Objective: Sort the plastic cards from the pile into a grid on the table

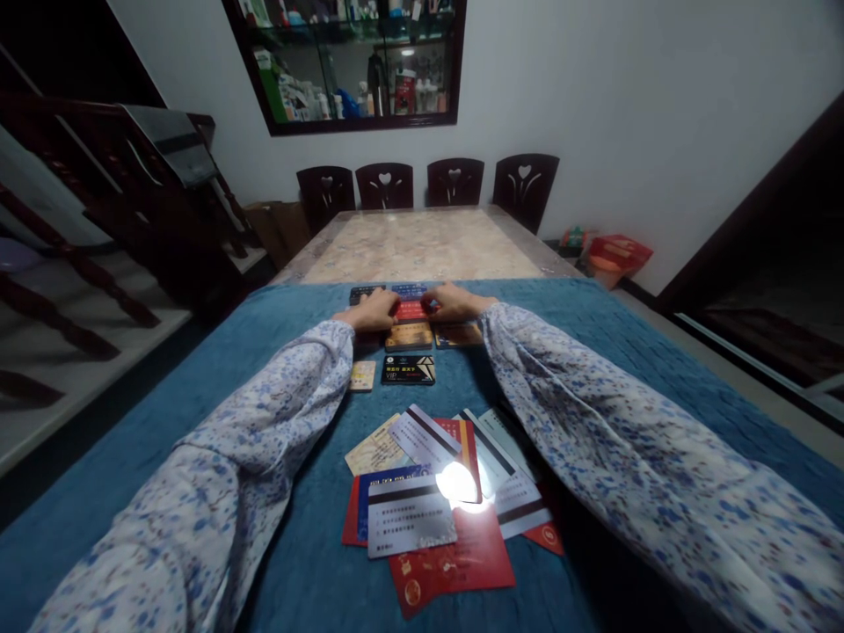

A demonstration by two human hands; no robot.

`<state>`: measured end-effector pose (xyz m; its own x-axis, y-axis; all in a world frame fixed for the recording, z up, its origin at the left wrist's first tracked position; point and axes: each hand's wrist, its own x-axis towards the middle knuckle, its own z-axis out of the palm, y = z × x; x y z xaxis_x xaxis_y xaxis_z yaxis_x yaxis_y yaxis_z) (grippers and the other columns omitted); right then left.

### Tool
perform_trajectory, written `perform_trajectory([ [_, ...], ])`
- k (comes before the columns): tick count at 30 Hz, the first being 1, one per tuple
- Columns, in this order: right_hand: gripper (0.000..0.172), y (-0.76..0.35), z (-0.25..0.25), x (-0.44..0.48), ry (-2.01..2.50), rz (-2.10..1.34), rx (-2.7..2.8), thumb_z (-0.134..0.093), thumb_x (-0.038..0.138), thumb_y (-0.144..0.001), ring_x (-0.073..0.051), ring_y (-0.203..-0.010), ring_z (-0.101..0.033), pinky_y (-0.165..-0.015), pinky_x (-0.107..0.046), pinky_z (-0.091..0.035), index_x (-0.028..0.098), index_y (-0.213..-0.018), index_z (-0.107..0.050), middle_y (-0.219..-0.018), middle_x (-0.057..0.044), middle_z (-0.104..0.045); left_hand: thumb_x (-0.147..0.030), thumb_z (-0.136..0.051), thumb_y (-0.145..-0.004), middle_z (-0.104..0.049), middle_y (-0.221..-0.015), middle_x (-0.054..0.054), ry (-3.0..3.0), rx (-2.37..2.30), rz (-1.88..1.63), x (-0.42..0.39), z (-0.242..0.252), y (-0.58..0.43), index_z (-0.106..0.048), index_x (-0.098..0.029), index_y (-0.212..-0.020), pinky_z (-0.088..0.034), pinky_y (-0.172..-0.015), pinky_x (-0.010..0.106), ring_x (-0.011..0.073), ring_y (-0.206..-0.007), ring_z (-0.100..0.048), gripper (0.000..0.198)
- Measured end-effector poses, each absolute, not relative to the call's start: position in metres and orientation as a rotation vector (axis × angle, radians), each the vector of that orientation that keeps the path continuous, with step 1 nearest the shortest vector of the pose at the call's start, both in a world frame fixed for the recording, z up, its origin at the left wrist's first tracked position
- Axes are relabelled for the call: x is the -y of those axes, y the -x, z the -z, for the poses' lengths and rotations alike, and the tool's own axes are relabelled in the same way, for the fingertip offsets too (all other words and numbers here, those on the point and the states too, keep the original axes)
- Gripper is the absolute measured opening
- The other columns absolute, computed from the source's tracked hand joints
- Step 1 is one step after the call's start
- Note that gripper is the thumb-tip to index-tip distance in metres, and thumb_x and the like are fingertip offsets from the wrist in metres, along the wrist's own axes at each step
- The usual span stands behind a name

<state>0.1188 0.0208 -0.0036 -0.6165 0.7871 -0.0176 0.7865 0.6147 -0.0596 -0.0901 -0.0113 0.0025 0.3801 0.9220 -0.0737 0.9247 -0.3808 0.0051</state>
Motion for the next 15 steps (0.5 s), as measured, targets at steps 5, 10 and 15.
perform_trajectory([
  [5, 0.034, -0.1183, 0.0066, -0.0243, 1.343, -0.072, 2.823, -0.067, 0.04, -0.085, -0.022, -0.099, -0.071, -0.087, -0.025, -0.047, 0.021, -0.112, -0.076, -0.108, -0.007, -0.078, -0.027, -0.059, -0.087, -0.06, -0.136, 0.015, -2.607, -1.713, 0.128, 0.0111, -0.0023, 0.0911, -0.062, -0.021, -0.129, -0.045, -0.11, 0.053, 0.0332, -0.13, -0.051, 0.042],
  [10, 0.032, -0.119, 0.0086, -0.0251, 1.331, -0.04, 2.811, -0.069, 0.039, -0.083, -0.024, -0.097, -0.071, -0.089, -0.028, -0.047, 0.023, -0.11, -0.078, -0.103, -0.007, -0.079, -0.027, -0.058, -0.087, -0.063, -0.13, 0.016, -2.628, -1.689, 0.171, 0.0094, -0.004, 0.0917, -0.067, -0.021, -0.124, -0.045, -0.108, 0.055, 0.0356, -0.128, -0.052, 0.038],
  [15, 0.03, -0.1194, 0.0093, -0.026, 1.286, -0.022, 2.84, -0.068, 0.034, -0.083, -0.023, -0.095, -0.071, -0.09, -0.029, -0.047, 0.022, -0.108, -0.078, -0.103, -0.008, -0.08, -0.025, -0.057, -0.086, -0.069, -0.122, 0.012, -2.64, -1.673, 0.196, 0.007, -0.0034, 0.0927, -0.068, -0.024, -0.12, -0.044, -0.109, 0.054, 0.0336, -0.126, -0.053, 0.036],
])
